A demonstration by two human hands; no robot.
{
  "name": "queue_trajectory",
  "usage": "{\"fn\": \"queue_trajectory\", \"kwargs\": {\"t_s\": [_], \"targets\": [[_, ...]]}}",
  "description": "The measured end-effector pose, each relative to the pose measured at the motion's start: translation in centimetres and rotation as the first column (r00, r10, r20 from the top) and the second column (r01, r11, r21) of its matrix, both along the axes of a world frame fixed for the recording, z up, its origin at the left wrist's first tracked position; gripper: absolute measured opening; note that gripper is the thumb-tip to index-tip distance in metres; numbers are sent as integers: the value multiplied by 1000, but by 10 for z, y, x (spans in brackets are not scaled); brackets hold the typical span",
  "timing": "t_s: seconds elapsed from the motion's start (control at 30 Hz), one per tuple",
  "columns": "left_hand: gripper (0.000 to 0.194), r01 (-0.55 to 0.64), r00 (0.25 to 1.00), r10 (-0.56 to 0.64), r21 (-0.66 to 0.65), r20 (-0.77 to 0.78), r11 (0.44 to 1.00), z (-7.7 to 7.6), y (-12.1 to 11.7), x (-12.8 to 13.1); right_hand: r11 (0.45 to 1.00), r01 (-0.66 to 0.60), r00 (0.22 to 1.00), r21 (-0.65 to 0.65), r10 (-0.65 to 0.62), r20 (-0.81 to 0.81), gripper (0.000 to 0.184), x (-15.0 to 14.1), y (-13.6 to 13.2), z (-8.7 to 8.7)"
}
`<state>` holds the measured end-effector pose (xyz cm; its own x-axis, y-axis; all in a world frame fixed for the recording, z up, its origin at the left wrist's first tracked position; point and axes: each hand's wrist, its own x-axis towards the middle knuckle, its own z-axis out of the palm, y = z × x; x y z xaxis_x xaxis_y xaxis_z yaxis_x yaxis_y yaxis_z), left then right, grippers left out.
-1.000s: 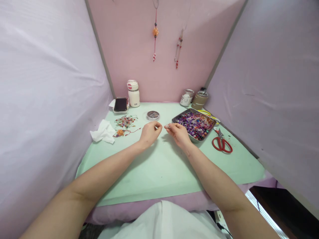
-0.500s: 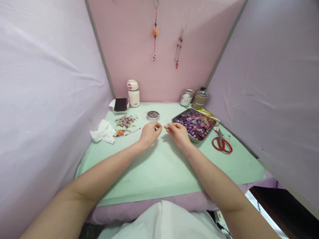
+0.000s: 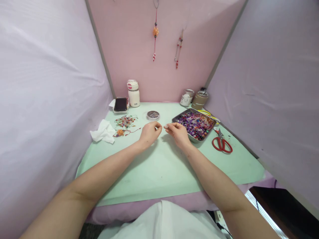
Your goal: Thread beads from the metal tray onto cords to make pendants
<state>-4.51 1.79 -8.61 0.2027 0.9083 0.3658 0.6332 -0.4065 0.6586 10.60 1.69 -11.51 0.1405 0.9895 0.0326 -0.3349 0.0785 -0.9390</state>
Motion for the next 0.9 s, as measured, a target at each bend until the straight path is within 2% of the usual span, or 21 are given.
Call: {"fn": "queue_trajectory", "kwargs": {"t_s": [0.4,0.53,0.7,0.8,0.9], "targets": [[12,31,999,-34,88,25,996,-7,4,0,1000,-15,1000,-6,16,27,20,-1,1,0],[11,63,983,-65,21,169,998,-9,5,2,999,-26,999,-21,27,30,20,-2,1,0],[14,118,936,-51,-175,348,978,-14,8,4,998,-54,997,-15,55,57,23,-2,1,-1],[16,133,920,-31,-236,391,962,-18,11,4,994,-110,991,-12,110,74,23,-1,-2,2],[15,129,927,-40,-218,373,967,-19,11,4,990,-133,986,-36,136,94,21,0,-5,7]]}}
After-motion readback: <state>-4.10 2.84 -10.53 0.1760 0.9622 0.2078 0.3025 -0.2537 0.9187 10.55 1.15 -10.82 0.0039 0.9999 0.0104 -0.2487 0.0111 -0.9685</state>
